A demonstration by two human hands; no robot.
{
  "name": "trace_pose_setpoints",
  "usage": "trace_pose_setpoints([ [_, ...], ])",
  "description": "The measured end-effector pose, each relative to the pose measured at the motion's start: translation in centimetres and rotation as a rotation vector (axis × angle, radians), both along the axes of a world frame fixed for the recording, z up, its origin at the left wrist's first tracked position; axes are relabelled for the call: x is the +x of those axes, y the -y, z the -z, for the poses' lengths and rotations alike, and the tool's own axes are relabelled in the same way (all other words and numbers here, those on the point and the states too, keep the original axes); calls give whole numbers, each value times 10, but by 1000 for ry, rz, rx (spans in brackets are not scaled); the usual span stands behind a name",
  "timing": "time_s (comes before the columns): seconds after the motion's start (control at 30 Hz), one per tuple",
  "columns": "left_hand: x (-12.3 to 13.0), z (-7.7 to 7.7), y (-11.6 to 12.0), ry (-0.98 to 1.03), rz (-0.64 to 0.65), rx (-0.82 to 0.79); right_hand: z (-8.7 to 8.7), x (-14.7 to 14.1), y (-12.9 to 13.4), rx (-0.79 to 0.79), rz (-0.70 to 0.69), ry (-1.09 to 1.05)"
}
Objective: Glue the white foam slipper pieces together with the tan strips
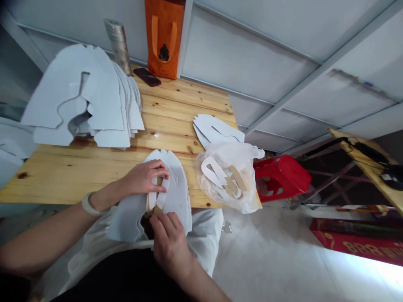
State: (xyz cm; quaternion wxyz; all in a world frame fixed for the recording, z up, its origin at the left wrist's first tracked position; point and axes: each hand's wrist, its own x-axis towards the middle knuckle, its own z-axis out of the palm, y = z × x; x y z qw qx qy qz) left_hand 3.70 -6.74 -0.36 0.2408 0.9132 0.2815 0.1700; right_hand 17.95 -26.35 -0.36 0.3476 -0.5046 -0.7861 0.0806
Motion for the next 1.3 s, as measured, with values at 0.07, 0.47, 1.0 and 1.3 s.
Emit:
trace_pose_setpoints([
  [0.07, -1, -1, 0, 5, 9, 11, -2, -1, 1, 0, -1, 29],
  [0.47, -3, -14, 6, -102, 85, 102, 3, -5, 6, -13, 79, 40],
  [1.0, -7, -5, 13, -54, 76, 70, 21, 12, -3, 222, 51, 77],
  [1.3, -8, -2, 12, 18, 73, 38, 1, 12, 15, 257, -78, 276],
])
